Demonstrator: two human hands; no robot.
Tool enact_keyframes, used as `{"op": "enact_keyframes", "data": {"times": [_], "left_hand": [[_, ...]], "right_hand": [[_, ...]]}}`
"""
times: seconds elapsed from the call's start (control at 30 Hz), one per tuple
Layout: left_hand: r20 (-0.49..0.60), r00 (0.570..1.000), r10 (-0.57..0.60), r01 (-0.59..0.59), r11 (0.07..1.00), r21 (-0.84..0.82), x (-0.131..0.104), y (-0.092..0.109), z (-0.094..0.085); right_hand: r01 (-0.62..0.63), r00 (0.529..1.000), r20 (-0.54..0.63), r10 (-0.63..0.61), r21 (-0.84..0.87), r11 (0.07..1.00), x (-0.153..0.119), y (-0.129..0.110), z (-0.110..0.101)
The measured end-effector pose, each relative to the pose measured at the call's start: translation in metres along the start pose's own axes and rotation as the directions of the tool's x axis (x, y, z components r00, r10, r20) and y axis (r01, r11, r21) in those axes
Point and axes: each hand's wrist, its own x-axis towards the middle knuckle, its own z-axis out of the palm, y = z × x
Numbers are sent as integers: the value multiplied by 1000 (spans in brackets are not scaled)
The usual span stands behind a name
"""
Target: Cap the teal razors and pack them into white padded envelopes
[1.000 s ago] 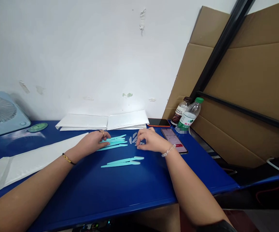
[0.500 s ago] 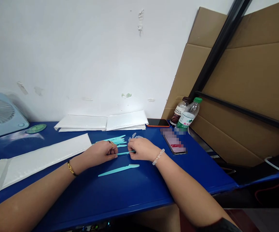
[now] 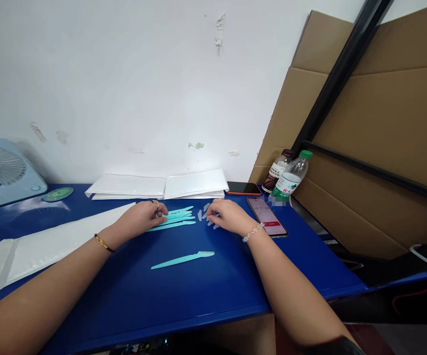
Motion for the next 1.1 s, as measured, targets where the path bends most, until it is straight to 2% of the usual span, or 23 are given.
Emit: {"op": "enact_keyframes", "data": {"times": [0.07,0.13,0.2,0.27,0.37,0.47,0.57,0.63,0.83,0.93,1.03,1.1], "left_hand": [[-32,999,1,-2,1000,-14,-2,5,-1],[-39,999,17,-19,999,-38,-5,18,-6],[20,998,61,-59,994,-88,-11,35,-11],[114,986,120,-104,985,-134,-16,50,-13],[208,960,187,-155,974,-164,-21,61,-9],[203,961,185,-146,970,-194,-20,60,-1],[200,968,150,-98,964,-249,-16,57,2],[167,974,155,-110,962,-250,-14,59,2],[77,984,160,-141,968,-207,-12,62,2],[63,992,105,-89,971,-222,-12,50,-3],[45,999,4,9,959,-284,-11,37,-9],[17,1000,-19,23,942,-334,-10,34,-10]], "right_hand": [[63,991,111,-76,114,991,-4,-12,-3],[105,951,269,-151,179,978,-6,-23,-2],[114,907,384,-174,174,978,-7,-31,3],[110,894,417,-162,146,983,-5,-36,8],[90,925,356,-133,134,987,-1,-40,12],[39,965,252,-68,120,992,1,-39,9],[36,983,174,-57,123,992,2,-35,5],[37,990,131,-58,161,986,2,-32,4],[9,996,79,-31,263,965,1,-15,5],[-79,997,21,76,286,955,-3,4,-1],[-179,973,-58,225,435,883,-7,20,-7],[-146,968,-90,234,553,820,-7,23,-7]]}}
